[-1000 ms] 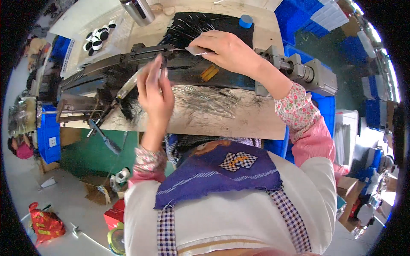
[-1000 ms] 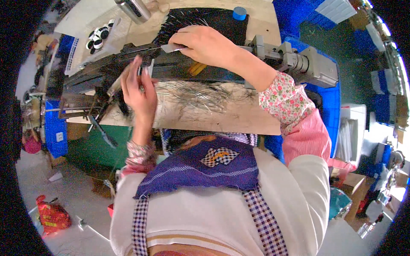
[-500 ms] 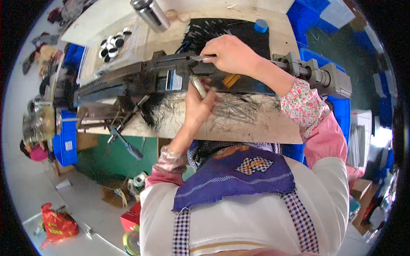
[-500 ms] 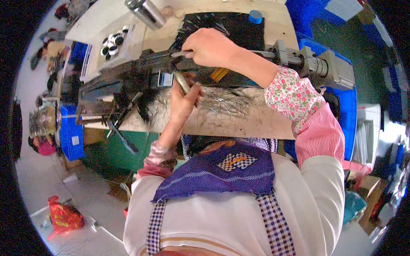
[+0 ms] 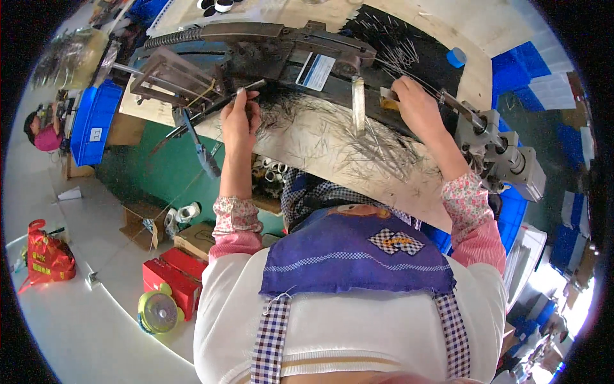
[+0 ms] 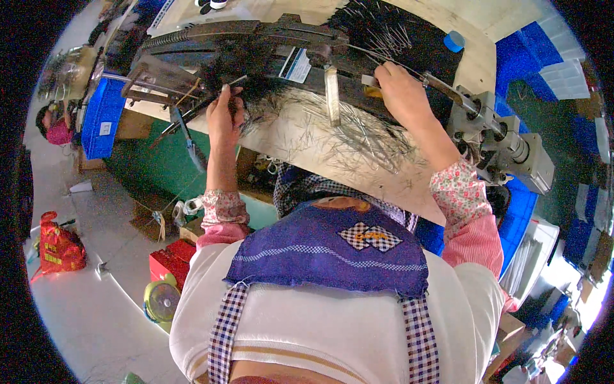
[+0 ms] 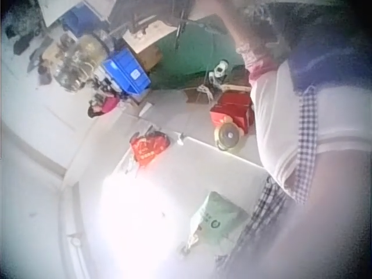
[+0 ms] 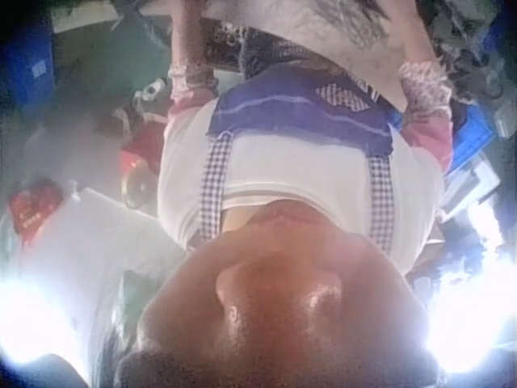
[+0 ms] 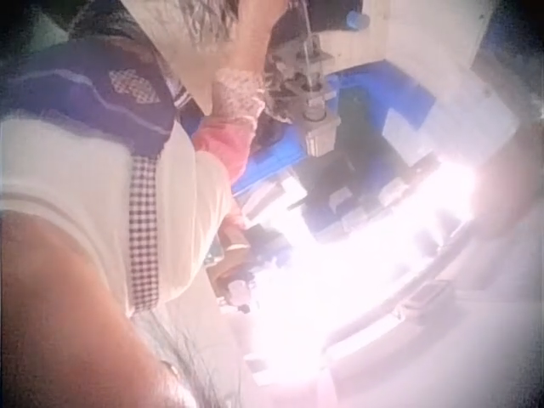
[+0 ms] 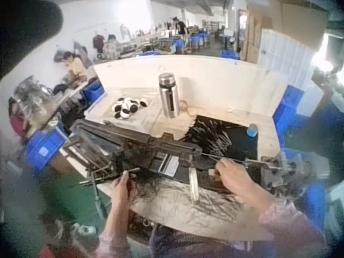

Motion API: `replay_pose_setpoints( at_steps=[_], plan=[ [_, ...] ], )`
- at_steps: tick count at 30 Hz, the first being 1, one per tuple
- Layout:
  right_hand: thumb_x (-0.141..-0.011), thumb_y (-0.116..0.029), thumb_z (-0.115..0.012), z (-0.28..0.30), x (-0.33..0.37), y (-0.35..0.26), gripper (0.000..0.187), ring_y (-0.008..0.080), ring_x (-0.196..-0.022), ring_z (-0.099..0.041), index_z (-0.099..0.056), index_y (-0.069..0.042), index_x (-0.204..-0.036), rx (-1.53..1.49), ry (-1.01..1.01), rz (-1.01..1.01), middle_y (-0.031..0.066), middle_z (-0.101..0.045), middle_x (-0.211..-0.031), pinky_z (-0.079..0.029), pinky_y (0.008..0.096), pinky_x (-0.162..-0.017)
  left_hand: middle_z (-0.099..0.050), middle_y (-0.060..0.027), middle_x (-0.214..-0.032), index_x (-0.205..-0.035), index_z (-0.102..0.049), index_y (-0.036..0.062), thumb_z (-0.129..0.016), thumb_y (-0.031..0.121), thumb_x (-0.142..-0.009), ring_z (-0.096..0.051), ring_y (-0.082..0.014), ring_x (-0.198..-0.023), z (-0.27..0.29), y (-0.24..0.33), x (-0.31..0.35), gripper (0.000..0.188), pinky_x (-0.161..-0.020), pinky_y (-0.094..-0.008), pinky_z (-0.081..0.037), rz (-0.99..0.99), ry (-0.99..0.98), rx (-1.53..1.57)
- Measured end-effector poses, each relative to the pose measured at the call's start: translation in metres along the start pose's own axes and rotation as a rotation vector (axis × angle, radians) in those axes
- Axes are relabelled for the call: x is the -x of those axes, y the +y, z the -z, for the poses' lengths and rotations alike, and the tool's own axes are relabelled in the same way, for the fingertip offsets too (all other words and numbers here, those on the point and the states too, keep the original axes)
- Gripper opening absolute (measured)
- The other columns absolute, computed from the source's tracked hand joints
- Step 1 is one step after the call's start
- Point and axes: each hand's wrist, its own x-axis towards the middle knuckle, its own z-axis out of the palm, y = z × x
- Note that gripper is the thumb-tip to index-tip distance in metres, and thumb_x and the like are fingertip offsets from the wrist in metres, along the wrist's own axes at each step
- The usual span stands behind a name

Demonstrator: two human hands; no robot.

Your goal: Assembling black hair fibers or lashes into clips using a manual jig and alignment tools.

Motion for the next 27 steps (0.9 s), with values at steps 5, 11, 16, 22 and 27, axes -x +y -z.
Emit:
replay_pose_setpoints(
  at_steps=[5,11,16,22,27],
  plan=[
    [-0.078,-0.005,-0.061,0.03,0.035,-0.002,0.017,0.0309,-0.09,-0.06,-0.05,-0.004,-0.091,-0.07,-0.065,-0.076,0.0124,-0.056,-0.091,-0.052,0.0419,-0.072,-0.04,0.0023,-0.057,-0.084,-0.052,0.0044,-0.048,0.025,-0.098,-0.034,-0.006,-0.043,-0.024,-0.017,0.01,0.026,-0.038,-0.0239,-0.023,-0.159,0.007,0.238],
    [-0.083,-0.006,-0.061,0.108,0.072,-0.017,0.013,0.0357,-0.082,-0.062,-0.055,-0.002,-0.094,-0.436,0.176,-0.223,0.0179,-0.062,-0.086,-0.049,0.0376,-0.069,-0.035,0.0067,-0.058,-0.084,-0.052,0.0063,-0.05,0.025,-0.098,-0.029,-0.0033,-0.047,-0.154,0.028,0.105,0.023,-0.041,-0.0205,-0.021,-0.221,-0.635,0.092],
    [-0.09,-0.016,-0.062,0.128,0.082,0.0,0.016,0.0273,-0.067,-0.066,-0.057,-0.001,-0.095,-0.455,0.43,-0.39,0.0173,-0.063,-0.076,-0.048,0.0322,-0.058,-0.034,0.0061,-0.057,-0.082,-0.054,0.0056,-0.052,0.024,-0.097,-0.03,-0.0052,-0.044,-0.223,-0.009,0.09,0.023,-0.04,-0.0216,-0.02,0.434,-1.006,0.148],
    [-0.089,-0.016,-0.061,0.132,0.074,0.004,0.016,0.0281,-0.071,-0.067,-0.06,-0.002,-0.097,-0.518,0.463,-0.387,0.016,-0.065,-0.078,-0.05,0.0316,-0.062,-0.036,0.0055,-0.058,-0.082,-0.054,0.0062,-0.053,0.024,-0.096,-0.03,-0.0056,-0.044,-0.224,-0.016,0.08,0.023,-0.041,-0.0219,-0.022,0.372,-0.762,0.134],
    [-0.089,-0.016,-0.06,0.123,0.027,0.014,0.015,0.0331,-0.075,-0.066,-0.061,-0.003,-0.097,-0.525,0.541,-0.208,0.0145,-0.066,-0.084,-0.051,0.0359,-0.065,-0.037,0.0048,-0.059,-0.084,-0.053,0.0062,-0.051,0.025,-0.097,-0.031,-0.0064,-0.045,-0.231,-0.02,0.086,0.023,-0.041,-0.0239,-0.024,0.275,-0.696,0.15]
  ],
)
